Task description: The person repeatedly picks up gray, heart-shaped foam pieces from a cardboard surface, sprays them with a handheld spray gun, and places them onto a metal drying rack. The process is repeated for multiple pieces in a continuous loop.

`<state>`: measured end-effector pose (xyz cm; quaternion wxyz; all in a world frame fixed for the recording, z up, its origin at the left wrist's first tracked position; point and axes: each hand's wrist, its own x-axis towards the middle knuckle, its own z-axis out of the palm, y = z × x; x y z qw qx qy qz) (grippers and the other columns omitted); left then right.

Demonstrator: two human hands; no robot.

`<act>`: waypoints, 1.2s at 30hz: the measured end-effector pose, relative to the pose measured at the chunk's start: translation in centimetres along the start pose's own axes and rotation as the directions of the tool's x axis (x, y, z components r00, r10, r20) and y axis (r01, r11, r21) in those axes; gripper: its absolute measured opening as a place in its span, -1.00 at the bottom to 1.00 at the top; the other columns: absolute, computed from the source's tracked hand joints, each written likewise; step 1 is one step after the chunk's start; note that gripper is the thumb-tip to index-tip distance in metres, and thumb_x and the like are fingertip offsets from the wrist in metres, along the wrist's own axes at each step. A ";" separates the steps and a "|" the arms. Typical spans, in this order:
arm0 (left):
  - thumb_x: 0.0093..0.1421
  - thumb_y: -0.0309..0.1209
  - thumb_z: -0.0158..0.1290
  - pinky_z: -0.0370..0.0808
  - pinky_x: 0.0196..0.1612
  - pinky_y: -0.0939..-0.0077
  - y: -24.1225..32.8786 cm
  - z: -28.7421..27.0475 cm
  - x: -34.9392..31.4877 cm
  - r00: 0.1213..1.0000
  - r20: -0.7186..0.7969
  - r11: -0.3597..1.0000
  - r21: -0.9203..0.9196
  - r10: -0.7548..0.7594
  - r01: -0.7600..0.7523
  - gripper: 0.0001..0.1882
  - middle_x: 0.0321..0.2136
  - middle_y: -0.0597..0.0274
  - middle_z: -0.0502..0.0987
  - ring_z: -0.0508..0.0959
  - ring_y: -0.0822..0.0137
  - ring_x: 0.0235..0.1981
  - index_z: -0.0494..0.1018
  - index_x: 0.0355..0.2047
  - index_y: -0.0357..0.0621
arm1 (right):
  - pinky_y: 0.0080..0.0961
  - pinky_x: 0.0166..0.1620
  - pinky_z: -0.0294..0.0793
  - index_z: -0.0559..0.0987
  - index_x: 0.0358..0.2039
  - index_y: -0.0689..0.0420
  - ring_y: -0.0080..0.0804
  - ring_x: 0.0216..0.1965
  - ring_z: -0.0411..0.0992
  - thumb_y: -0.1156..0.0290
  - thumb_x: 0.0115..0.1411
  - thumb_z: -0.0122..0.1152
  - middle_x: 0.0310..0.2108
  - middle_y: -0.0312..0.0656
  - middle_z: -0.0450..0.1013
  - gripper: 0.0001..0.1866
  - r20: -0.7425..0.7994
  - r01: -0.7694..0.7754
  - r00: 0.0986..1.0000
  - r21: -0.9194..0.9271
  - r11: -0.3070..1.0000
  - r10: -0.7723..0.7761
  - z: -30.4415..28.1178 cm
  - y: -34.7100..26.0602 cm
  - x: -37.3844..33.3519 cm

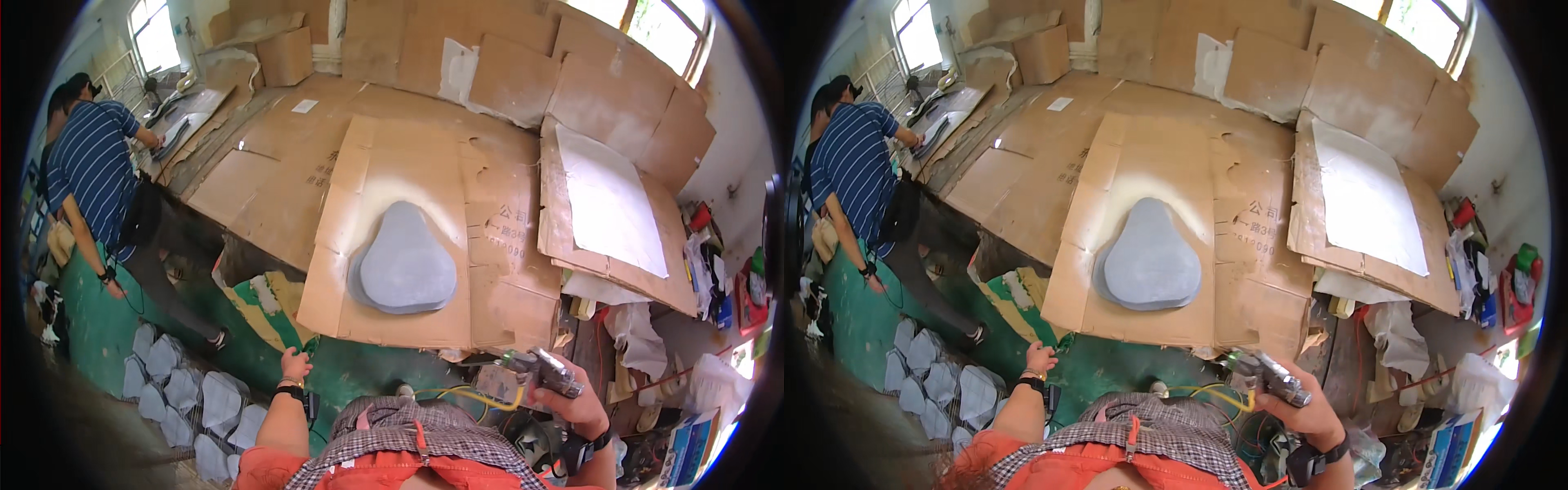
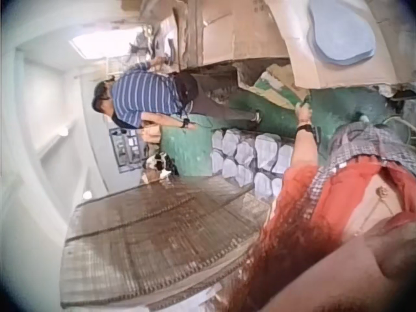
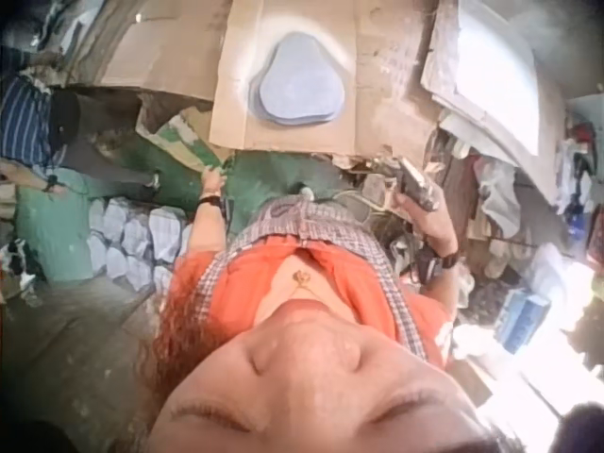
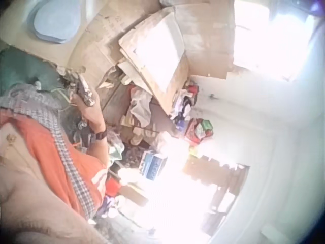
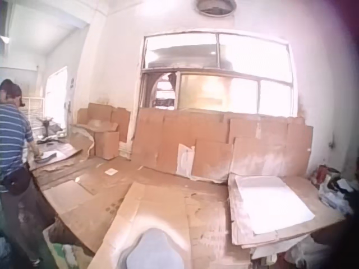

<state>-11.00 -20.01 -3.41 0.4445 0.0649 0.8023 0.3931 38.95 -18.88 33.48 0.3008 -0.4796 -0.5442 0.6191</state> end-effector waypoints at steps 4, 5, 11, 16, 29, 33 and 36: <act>0.08 -0.48 0.02 0.44 -0.60 0.38 -4.0 -1.1 1.1 0.996 0.053 0.998 0.004 -0.068 0.068 -0.43 -0.42 0.15 0.52 0.54 0.25 -0.62 0.24 0.15 -0.10 | -0.58 -0.23 0.46 0.32 0.14 0.27 -0.56 -0.35 0.42 0.60 0.09 0.21 -0.31 -0.27 0.44 -0.44 -0.130 0.102 0.986 -0.002 0.995 -0.101 2.2 -0.4 2.8; 0.10 -0.46 0.02 0.48 -0.54 0.29 -5.4 -1.5 1.3 0.992 0.077 0.995 0.014 -0.096 0.095 -0.44 -0.40 0.17 0.52 0.55 0.22 -0.60 0.24 0.16 -0.06 | -0.58 -0.23 0.46 0.32 0.14 0.27 -0.57 -0.35 0.41 0.60 0.09 0.21 -0.31 -0.27 0.43 -0.43 -0.178 0.105 0.979 0.020 0.994 -0.100 2.5 -0.5 2.9; 0.06 -0.48 0.02 0.47 -0.59 0.30 -10.7 -5.7 0.4 0.966 0.035 0.966 0.014 -0.258 0.258 -0.53 -0.39 0.14 0.51 0.56 0.17 -0.61 0.32 0.04 -0.10 | -0.59 -0.20 0.46 0.32 0.15 0.27 -0.58 -0.30 0.43 0.61 0.07 0.21 -0.27 -0.25 0.44 -0.41 -0.273 0.046 0.959 -0.116 0.992 -0.077 -0.2 0.1 -0.8; 0.06 -0.48 0.01 0.44 -0.62 0.35 -11.0 -7.4 1.6 0.967 -0.033 0.967 -0.022 -0.253 0.253 -0.57 -0.41 0.17 0.51 0.55 0.19 -0.62 0.34 0.00 -0.10 | -0.59 -0.22 0.46 0.32 0.15 0.28 -0.57 -0.32 0.43 0.60 0.09 0.20 -0.33 -0.27 0.44 -0.42 -0.085 -0.036 0.996 0.014 0.999 0.037 1.1 -0.7 -1.6; 0.11 -0.52 0.02 0.44 -0.58 0.51 -0.9 -2.7 -2.1 0.997 -0.021 0.992 -0.096 0.081 -0.082 -0.66 -0.38 0.15 0.55 0.54 0.39 -0.59 0.41 -0.07 -0.22 | -0.58 -0.24 0.46 0.30 0.15 0.29 -0.56 -0.36 0.44 0.60 0.12 0.18 -0.34 -0.27 0.44 -0.45 -0.254 0.135 0.957 -0.037 0.990 -0.140 -0.6 0.6 1.1; 0.11 -0.50 0.03 0.47 -0.41 0.49 0.3 -3.7 2.2 0.779 -0.286 0.830 0.212 0.558 -0.516 -0.79 -0.47 0.14 0.56 0.54 0.34 -0.50 0.48 -0.23 -0.31 | -0.59 -0.18 0.45 0.31 0.15 0.29 -0.57 -0.29 0.43 0.59 0.09 0.22 -0.31 -0.27 0.45 -0.42 -0.167 0.107 0.980 -0.040 0.993 -0.112 -1.3 -0.4 -0.4; 0.11 -0.51 0.03 0.47 -0.34 0.50 7.2 0.3 -2.7 0.658 -0.296 0.721 0.300 0.693 -0.624 -0.83 -0.48 0.15 0.57 0.52 0.37 -0.45 0.49 -0.28 -0.31 | -0.57 -0.16 0.44 0.32 0.15 0.26 -0.59 -0.25 0.41 0.58 0.08 0.21 -0.29 -0.26 0.46 -0.42 -0.230 0.132 0.965 0.009 0.991 -0.126 -0.1 -1.5 1.4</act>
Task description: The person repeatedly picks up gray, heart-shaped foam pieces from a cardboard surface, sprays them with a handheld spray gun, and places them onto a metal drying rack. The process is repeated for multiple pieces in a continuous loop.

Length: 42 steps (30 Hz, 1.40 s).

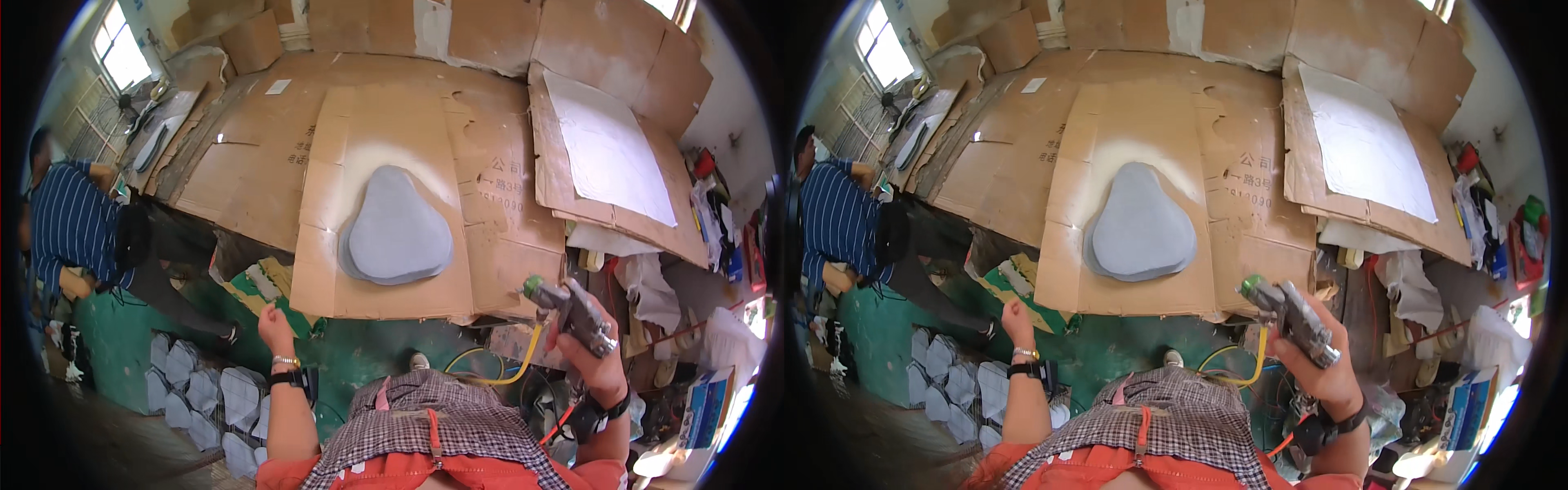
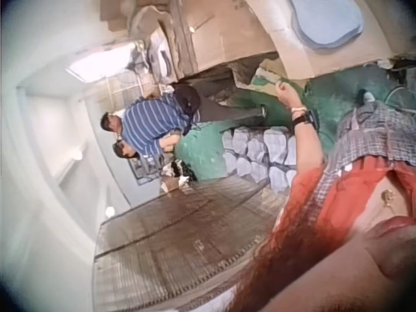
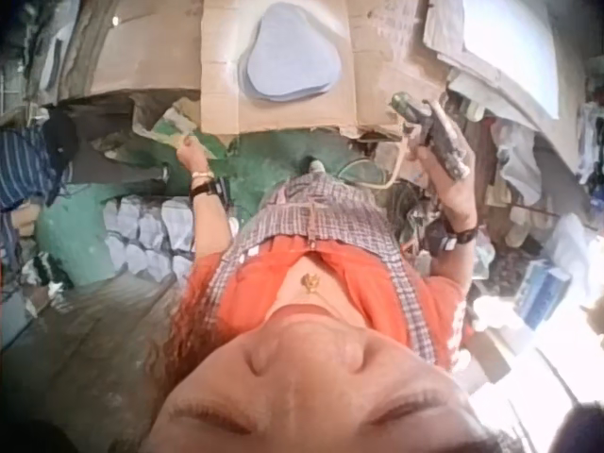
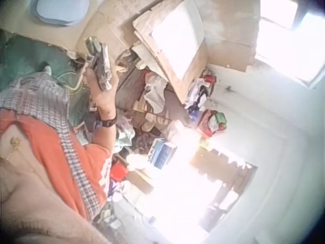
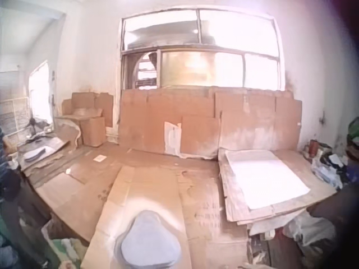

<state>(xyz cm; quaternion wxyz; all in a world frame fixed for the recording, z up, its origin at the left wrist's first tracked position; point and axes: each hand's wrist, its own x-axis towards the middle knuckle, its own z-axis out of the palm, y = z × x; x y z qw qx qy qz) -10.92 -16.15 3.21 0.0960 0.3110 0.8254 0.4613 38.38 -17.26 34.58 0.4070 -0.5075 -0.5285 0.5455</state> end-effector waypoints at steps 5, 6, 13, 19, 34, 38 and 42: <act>0.10 -0.52 0.05 0.47 -0.33 0.52 6.9 5.5 0.3 0.977 0.175 0.987 -0.127 0.121 -0.099 -0.83 -0.49 0.18 0.57 0.53 0.41 -0.45 0.51 -0.28 -0.28 | -0.62 -0.13 0.38 0.38 0.09 0.28 -0.62 -0.22 0.38 0.57 0.09 0.21 -0.22 -0.25 0.48 -0.49 0.157 -0.049 0.985 -0.172 0.984 0.077 -2.3 0.4 -1.0; 0.10 -0.52 0.05 0.47 -0.33 0.53 7.1 6.8 0.6 0.970 0.212 0.990 -0.098 0.122 -0.103 -0.83 -0.50 0.19 0.56 0.53 0.41 -0.45 0.51 -0.28 -0.27 | -0.62 -0.13 0.38 0.38 0.08 0.28 -0.62 -0.22 0.38 0.57 0.09 0.21 -0.22 -0.25 0.47 -0.50 0.186 -0.037 0.980 -0.186 0.982 0.072 -2.5 0.6 -1.0; 0.05 -0.49 0.05 0.50 -0.23 0.37 5.5 15.3 1.0 0.894 0.431 0.987 0.047 0.120 -0.156 -0.75 -0.42 0.10 0.59 0.58 0.21 -0.35 0.53 -0.21 -0.19 | -0.64 -0.17 0.40 0.39 0.10 0.24 -0.63 -0.26 0.41 0.57 0.04 0.28 -0.29 -0.26 0.48 -0.44 0.126 -0.055 0.990 -0.058 0.997 0.062 -1.8 0.5 0.7; 0.03 -0.47 0.07 0.48 -0.10 0.23 10.6 17.1 -0.6 0.865 0.501 0.950 0.273 -0.002 -0.155 -0.61 -0.28 0.01 0.57 0.55 0.04 -0.20 0.48 -0.07 -0.15 | -0.58 -0.16 0.42 0.38 0.11 0.25 -0.57 -0.28 0.42 0.58 0.05 0.25 -0.30 -0.25 0.47 -0.44 0.062 0.010 0.998 -0.145 0.989 -0.001 -3.9 2.4 -0.3; 0.03 -0.52 0.02 0.50 -0.17 0.19 10.1 19.4 -1.0 0.877 0.431 0.932 -0.181 -0.213 0.315 -0.62 -0.15 0.03 0.49 0.50 0.15 -0.11 0.47 -0.08 -0.20 | -0.51 -0.25 0.45 0.30 0.14 0.27 -0.47 -0.37 0.44 0.63 -0.01 0.23 -0.38 -0.16 0.46 -0.36 0.006 -0.041 0.999 0.034 0.999 0.041 -5.0 2.7 -0.3; 0.03 -0.56 -0.03 0.50 -0.22 0.13 11.2 19.3 -1.4 0.710 0.506 0.530 -0.473 -0.490 0.703 -0.60 -0.22 0.13 0.50 0.51 0.18 -0.19 0.43 -0.05 -0.18 | -0.53 -0.25 0.44 0.30 0.14 0.30 -0.46 -0.37 0.44 0.62 -0.02 0.23 -0.38 -0.15 0.46 -0.36 0.142 -0.109 0.983 -0.032 0.994 0.113 -6.7 3.4 -1.9; 0.02 -0.68 -0.13 0.54 -0.22 0.10 10.1 19.3 -1.0 0.616 0.705 0.581 -0.351 -0.352 0.734 -0.51 -0.18 0.10 0.46 0.50 0.17 -0.23 0.35 0.02 -0.17 | -0.49 -0.24 0.46 0.33 0.13 0.27 -0.43 -0.37 0.45 0.66 -0.04 0.22 -0.39 -0.13 0.46 -0.36 -0.037 -0.023 0.999 0.078 0.997 0.026 -4.7 3.2 -0.2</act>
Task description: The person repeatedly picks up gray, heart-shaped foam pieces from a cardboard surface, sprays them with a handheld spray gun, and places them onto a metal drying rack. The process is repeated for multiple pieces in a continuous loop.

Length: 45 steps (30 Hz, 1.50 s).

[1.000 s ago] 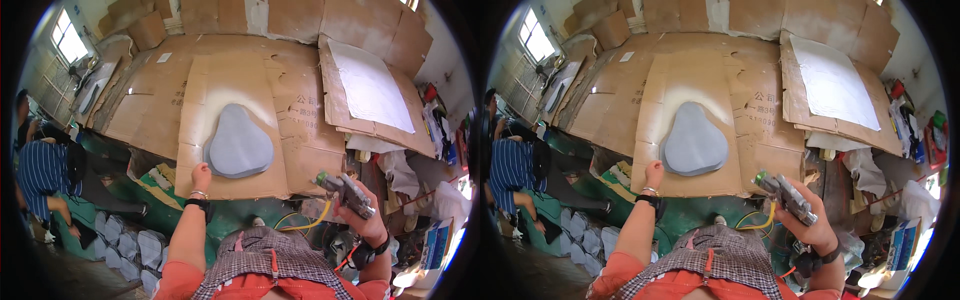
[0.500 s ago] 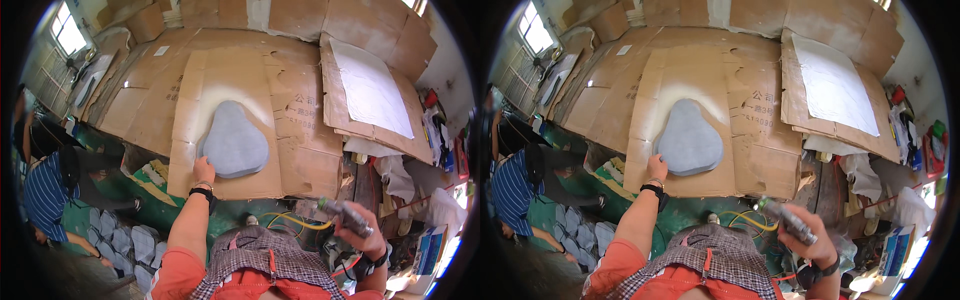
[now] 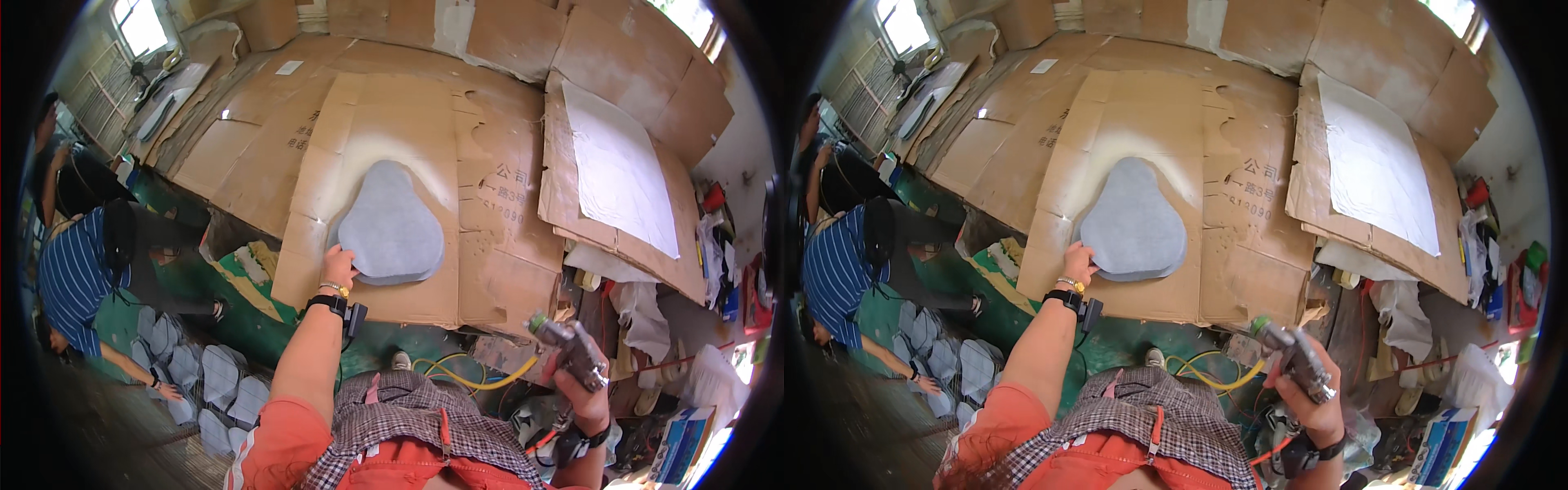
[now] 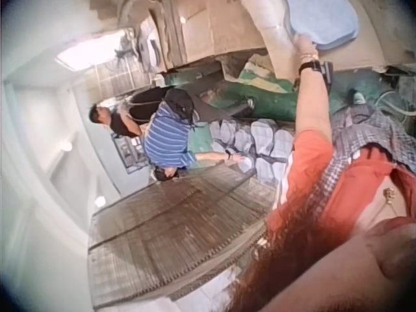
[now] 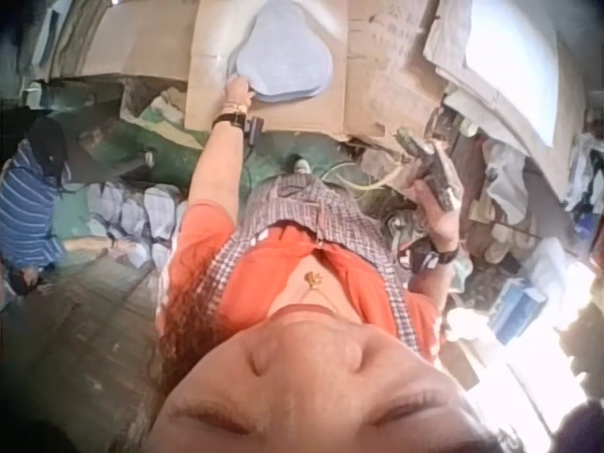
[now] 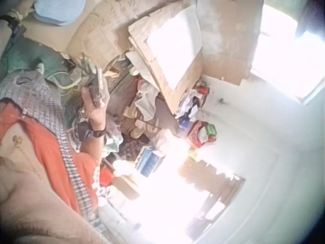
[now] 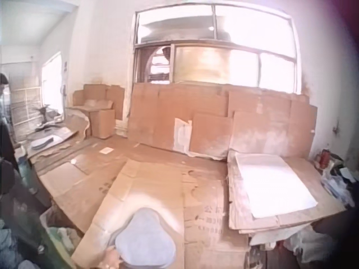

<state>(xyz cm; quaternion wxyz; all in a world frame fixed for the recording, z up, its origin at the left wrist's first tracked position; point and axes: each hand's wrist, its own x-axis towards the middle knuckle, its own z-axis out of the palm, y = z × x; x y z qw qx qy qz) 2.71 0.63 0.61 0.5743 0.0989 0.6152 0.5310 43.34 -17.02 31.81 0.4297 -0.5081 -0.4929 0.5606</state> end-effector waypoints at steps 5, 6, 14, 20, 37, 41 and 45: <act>-0.01 -0.72 -0.17 0.54 -0.18 0.06 0.9 1.5 -1.2 0.999 -0.042 0.999 0.032 -0.025 0.026 -0.53 -0.22 0.12 0.45 0.49 0.22 -0.23 0.36 -0.04 -0.17 | -0.44 -0.23 0.48 0.33 0.13 0.27 -0.41 -0.37 0.46 0.68 -0.05 0.22 -0.38 -0.14 0.45 -0.35 0.241 -0.128 0.960 -0.072 0.989 0.141 -1.8 0.6 -0.3; -0.01 -0.72 -0.17 0.54 -0.17 0.06 1.0 1.5 -1.2 0.999 -0.033 0.999 0.027 -0.032 0.033 -0.52 -0.23 0.13 0.45 0.49 0.24 -0.23 0.35 -0.04 -0.17 | -0.46 -0.24 0.48 0.34 0.12 0.28 -0.43 -0.37 0.46 0.64 -0.03 0.23 -0.38 -0.15 0.45 -0.38 0.173 -0.096 0.979 -0.060 0.994 0.105 -1.7 0.7 -0.1; 0.02 -0.69 -0.15 0.55 -0.20 0.25 10.3 5.8 -5.7 0.855 0.399 0.870 -0.479 0.332 -0.115 -0.53 -0.26 0.21 0.46 0.52 0.31 -0.26 0.31 -0.02 -0.13 | -0.48 -0.15 0.33 0.45 -0.14 0.28 -0.44 -0.32 0.38 0.36 0.04 0.19 -0.40 -0.21 0.44 -0.62 -0.027 0.059 0.998 -0.155 0.986 -0.063 1.3 2.2 4.2; 0.04 -0.67 -0.13 0.57 -0.10 0.27 13.6 -1.8 -20.2 0.799 0.300 0.622 -0.775 0.522 -0.116 -0.40 -0.11 0.23 0.48 0.56 0.33 -0.17 0.22 0.15 -0.09 | -0.61 -0.30 0.36 0.54 -0.09 0.21 -0.49 -0.36 0.41 0.42 0.21 0.15 -0.25 -0.28 0.48 -0.74 0.226 -0.191 0.936 -0.316 0.929 0.269 8.0 6.1 5.6; 0.06 -0.71 -0.19 0.52 -0.03 0.10 -8.0 -48.8 -28.2 0.635 -0.723 0.231 -0.592 0.270 -0.772 -0.40 -0.07 0.14 0.44 0.51 0.15 -0.07 0.20 0.15 -0.05 | -0.65 -0.34 0.36 0.58 -0.10 0.13 -0.57 -0.35 0.41 0.37 0.20 0.24 -0.20 -0.35 0.51 -0.73 0.450 -0.174 0.470 -0.797 0.579 0.759 32.2 18.1 5.4; 0.05 -0.70 -0.17 0.47 -0.03 -0.06 -14.9 -56.8 -26.2 0.488 -0.854 0.223 -0.448 0.181 -0.866 -0.39 -0.10 0.13 0.43 0.48 0.10 -0.06 0.22 0.14 0.03 | -0.60 -0.49 0.29 0.60 -0.16 0.15 -0.60 -0.49 0.34 0.32 0.16 0.27 -0.32 -0.40 0.48 -0.74 0.366 -0.129 0.460 -0.874 0.468 0.809 36.8 19.4 2.4; 0.10 -0.63 -0.11 0.43 -0.01 -0.08 -25.5 -60.1 -23.5 0.429 -0.901 0.279 -0.429 -0.064 -0.859 -0.34 -0.06 0.10 0.40 0.45 0.08 -0.04 0.08 0.22 0.13 | -0.60 -0.45 0.30 0.54 -0.12 0.18 -0.56 -0.48 0.34 0.41 0.09 0.30 -0.35 -0.35 0.46 -0.68 0.336 -0.051 0.395 -0.921 0.385 0.855 39.1 22.3 2.2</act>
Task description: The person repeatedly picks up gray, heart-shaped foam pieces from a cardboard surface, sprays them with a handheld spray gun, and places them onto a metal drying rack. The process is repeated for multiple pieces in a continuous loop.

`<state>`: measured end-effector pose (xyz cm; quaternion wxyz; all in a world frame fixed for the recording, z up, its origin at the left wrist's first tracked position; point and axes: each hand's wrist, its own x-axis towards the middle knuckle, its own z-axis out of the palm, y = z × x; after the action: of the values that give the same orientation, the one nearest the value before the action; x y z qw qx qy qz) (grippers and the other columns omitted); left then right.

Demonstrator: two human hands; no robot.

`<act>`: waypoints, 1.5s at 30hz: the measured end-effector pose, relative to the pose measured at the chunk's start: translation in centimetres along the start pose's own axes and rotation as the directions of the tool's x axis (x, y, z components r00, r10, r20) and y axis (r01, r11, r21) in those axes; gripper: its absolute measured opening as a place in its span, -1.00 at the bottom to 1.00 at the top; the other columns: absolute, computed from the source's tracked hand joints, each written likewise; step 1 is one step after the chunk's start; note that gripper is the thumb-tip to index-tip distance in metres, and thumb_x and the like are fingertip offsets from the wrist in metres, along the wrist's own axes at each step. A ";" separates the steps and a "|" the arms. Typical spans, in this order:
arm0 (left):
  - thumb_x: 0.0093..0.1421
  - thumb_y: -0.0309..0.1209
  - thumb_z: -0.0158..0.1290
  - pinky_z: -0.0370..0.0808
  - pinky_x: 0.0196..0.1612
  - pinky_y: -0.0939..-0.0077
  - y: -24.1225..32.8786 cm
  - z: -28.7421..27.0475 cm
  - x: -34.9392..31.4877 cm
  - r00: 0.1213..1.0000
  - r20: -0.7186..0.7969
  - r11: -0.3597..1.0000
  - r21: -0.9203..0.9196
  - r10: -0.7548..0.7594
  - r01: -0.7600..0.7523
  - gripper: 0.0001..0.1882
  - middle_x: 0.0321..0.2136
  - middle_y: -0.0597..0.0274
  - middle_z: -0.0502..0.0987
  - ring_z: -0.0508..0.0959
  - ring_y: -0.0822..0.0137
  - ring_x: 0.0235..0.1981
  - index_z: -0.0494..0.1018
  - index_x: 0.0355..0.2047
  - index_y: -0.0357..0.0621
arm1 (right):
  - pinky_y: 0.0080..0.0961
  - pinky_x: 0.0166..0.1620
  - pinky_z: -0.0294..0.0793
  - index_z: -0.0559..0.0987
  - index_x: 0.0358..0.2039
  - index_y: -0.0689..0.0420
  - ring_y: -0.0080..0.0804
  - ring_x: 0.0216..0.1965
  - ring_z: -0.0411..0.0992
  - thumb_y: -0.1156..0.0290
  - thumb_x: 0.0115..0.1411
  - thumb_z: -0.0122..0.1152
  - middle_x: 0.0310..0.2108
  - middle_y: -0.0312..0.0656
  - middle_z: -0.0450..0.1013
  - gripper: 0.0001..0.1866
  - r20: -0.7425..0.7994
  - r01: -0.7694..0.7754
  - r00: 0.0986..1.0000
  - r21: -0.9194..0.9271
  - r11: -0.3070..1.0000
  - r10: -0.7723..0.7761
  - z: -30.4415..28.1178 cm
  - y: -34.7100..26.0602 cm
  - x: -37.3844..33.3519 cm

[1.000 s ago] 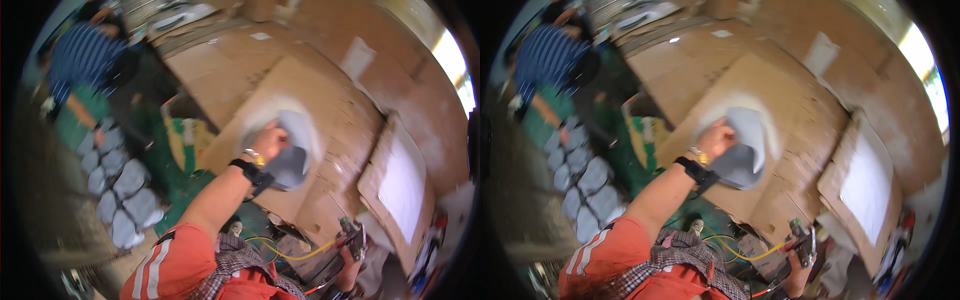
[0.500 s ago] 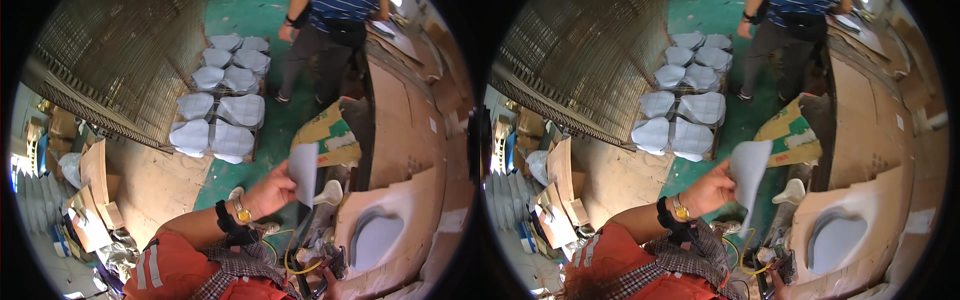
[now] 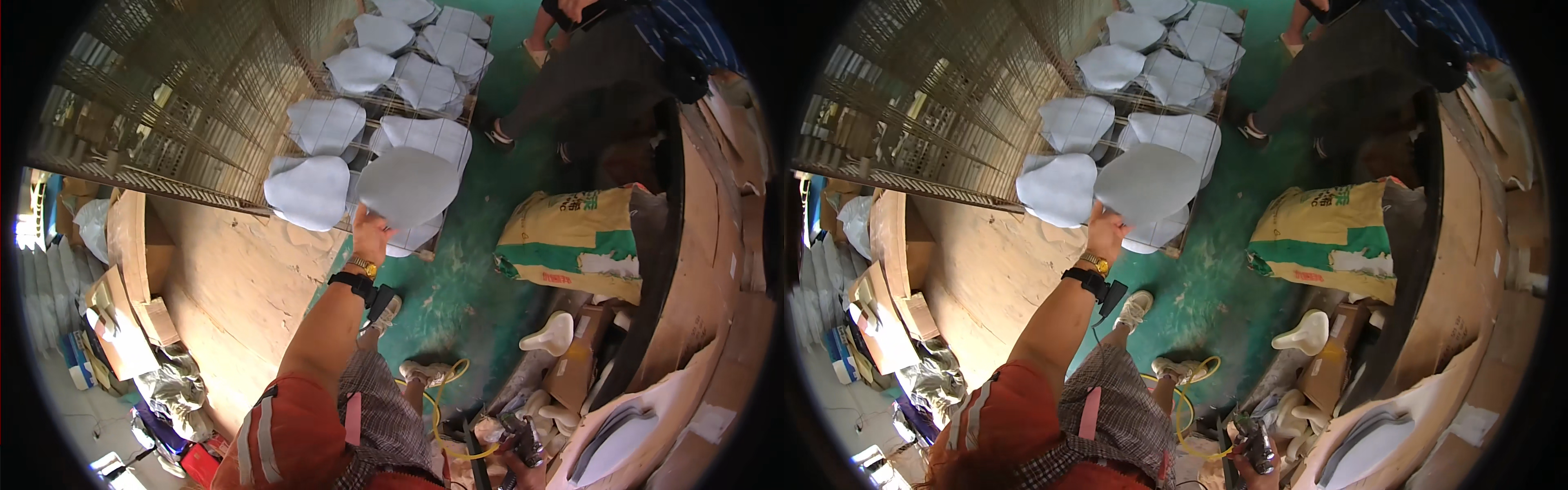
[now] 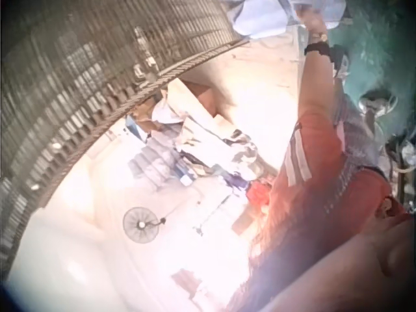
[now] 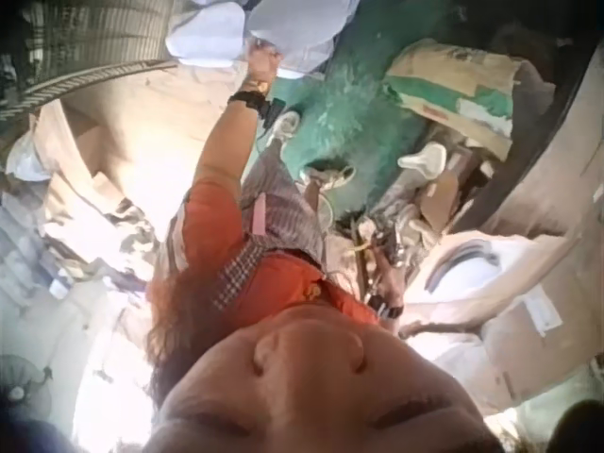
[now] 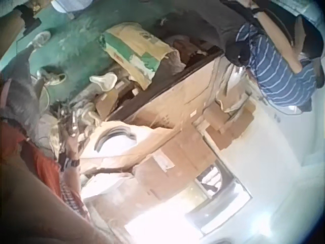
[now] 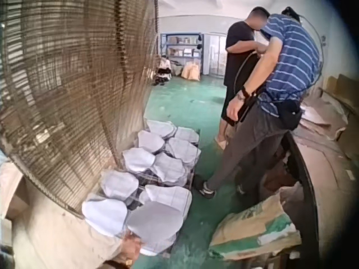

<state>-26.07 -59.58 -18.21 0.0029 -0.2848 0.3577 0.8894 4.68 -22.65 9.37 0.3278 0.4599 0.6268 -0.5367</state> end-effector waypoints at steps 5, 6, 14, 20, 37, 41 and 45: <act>0.17 -0.36 0.06 0.41 -0.02 -0.12 -7.9 -10.4 1.0 0.733 -0.603 0.812 0.227 -0.315 0.537 -0.10 0.10 0.07 0.28 0.42 -0.05 -0.02 -0.29 0.34 0.27 | -0.53 -0.25 0.37 0.48 -0.13 0.23 -0.48 -0.35 0.41 0.43 0.08 0.22 -0.36 -0.27 0.46 -0.68 0.015 0.139 0.990 -0.019 0.990 -0.139 2.3 0.8 3.5; 0.16 -0.32 0.09 0.41 -0.04 -0.12 -8.8 -11.2 0.0 0.718 -0.613 0.768 0.266 -0.331 0.582 -0.06 0.10 0.07 0.27 0.42 -0.06 -0.04 -0.33 0.34 0.27 | -0.51 -0.21 0.38 0.47 -0.14 0.24 -0.46 -0.32 0.42 0.44 0.08 0.20 -0.36 -0.25 0.46 -0.68 0.017 0.183 0.983 0.001 0.983 -0.183 2.8 1.1 3.8; 0.04 -0.21 0.12 0.21 0.10 -0.16 -8.4 -18.8 -2.6 0.919 0.104 -0.401 0.877 -0.381 -0.266 -0.45 -0.08 0.03 0.47 0.47 -0.06 -0.07 0.31 0.06 0.06 | -0.50 -0.09 0.48 0.31 0.14 0.26 -0.49 -0.19 0.46 0.59 0.12 0.21 -0.22 -0.24 0.47 -0.46 -0.064 0.385 0.922 0.282 0.879 -0.383 -2.3 1.7 -4.6; 0.13 0.17 -0.11 0.24 -0.20 -0.06 -10.6 -11.2 -4.5 0.983 -0.020 0.015 1.000 -0.183 0.023 -0.49 -0.33 0.22 0.41 0.38 0.09 -0.30 0.38 -0.08 0.15 | -0.54 -0.02 0.40 0.24 0.24 0.15 -0.55 -0.14 0.40 0.53 0.18 0.19 -0.20 -0.29 0.44 -0.39 -0.554 0.609 0.743 0.326 0.723 -0.375 -10.9 8.7 -19.6; 0.09 -0.49 0.02 0.48 -0.52 0.44 -21.1 23.1 -29.8 0.770 0.135 0.056 0.990 -0.624 -0.128 -0.17 -0.37 0.12 0.49 0.54 0.27 -0.55 -0.11 0.34 0.03 | -0.55 -0.26 0.45 0.29 0.14 0.31 -0.50 -0.38 0.43 0.51 0.08 0.24 -0.40 -0.19 0.45 -0.41 -0.860 0.780 0.493 0.373 0.502 -0.127 -9.8 24.3 -32.8; 0.11 -0.48 0.01 0.50 -0.49 0.39 -21.5 21.7 -29.8 0.770 0.094 -0.011 0.991 -0.632 -0.130 -0.17 -0.35 0.10 0.49 0.55 0.23 -0.54 -0.14 0.35 0.03 | -0.51 -0.23 0.47 0.29 0.15 0.30 -0.49 -0.33 0.45 0.56 0.08 0.22 -0.33 -0.19 0.46 -0.41 -0.864 0.807 0.479 0.363 0.467 -0.156 -10.5 22.2 -31.5; 0.08 -0.50 0.01 0.44 -0.59 0.44 -19.6 18.5 -28.1 0.804 0.011 -0.034 0.999 -0.595 -0.039 -0.18 -0.38 0.11 0.49 0.52 0.26 -0.61 -0.07 0.33 0.00 | -0.54 -0.20 0.46 0.30 0.13 0.30 -0.51 -0.33 0.44 0.55 0.11 0.21 -0.32 -0.24 0.44 -0.45 -0.931 0.855 0.355 0.289 0.430 -0.080 -12.2 20.9 -30.9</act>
<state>-7.78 -27.66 -5.60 0.4684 -0.0553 0.7847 0.4023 36.30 -17.67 32.15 -0.4275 0.5044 0.5222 -0.5387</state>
